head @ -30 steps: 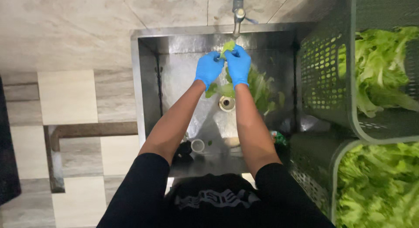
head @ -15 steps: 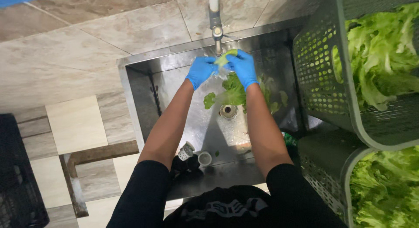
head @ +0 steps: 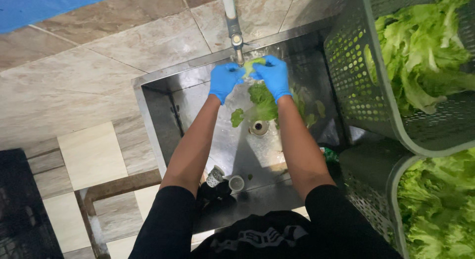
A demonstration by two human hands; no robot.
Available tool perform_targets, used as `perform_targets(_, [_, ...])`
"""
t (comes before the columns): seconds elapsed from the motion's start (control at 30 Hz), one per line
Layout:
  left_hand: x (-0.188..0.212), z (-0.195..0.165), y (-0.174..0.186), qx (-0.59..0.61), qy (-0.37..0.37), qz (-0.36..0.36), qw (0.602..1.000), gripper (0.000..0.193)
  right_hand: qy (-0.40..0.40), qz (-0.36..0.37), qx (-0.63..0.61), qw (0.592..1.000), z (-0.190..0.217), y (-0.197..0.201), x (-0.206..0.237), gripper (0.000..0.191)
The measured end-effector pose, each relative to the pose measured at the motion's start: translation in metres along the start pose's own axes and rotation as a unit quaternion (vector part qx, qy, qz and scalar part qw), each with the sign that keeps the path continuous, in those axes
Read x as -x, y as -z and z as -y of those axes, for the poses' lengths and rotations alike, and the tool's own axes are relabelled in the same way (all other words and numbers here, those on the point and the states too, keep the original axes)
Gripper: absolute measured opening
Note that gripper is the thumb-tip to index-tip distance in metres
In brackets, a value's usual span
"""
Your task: The person stands at a stainless steel sink and washes lettuce leaves under running tap water, rubbing and rinsing each leaf by hand while wearing blue gloves. Cleaned leaves are placed into a perforated basket beside the sink, and a second person briefly handles lettuce at the end.
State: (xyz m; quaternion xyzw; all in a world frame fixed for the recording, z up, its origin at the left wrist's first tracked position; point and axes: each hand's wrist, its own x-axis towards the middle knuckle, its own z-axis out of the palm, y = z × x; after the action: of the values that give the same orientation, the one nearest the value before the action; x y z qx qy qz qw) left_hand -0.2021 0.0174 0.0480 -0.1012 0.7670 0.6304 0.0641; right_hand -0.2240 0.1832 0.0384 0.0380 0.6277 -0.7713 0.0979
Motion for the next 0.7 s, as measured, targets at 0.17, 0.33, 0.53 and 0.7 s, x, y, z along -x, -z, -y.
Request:
perform_targets(0.17, [0.001,0.018,0.021,0.100,-0.018,0.107,0.989,0.026,-0.047,-0.011,-0.063,0.997,-0.005,-0.004,-0.001,0.012])
perform_targets(0.33, [0.003,0.017,0.034,0.060,-0.001,0.097,0.993,0.028,0.043,0.035,0.057,0.997,-0.017,-0.022,-0.002,0.037])
perform_targets(0.53, [0.003,0.018,0.047,-0.017,0.023,0.040,0.999,0.020,0.032,0.104,0.128,0.986,-0.025,-0.027,-0.012,0.022])
perform_targets(0.7, [-0.001,0.021,0.050,0.052,-0.006,0.057,0.997,0.018,-0.055,0.112,-0.008,0.992,-0.017,-0.015,-0.015,0.030])
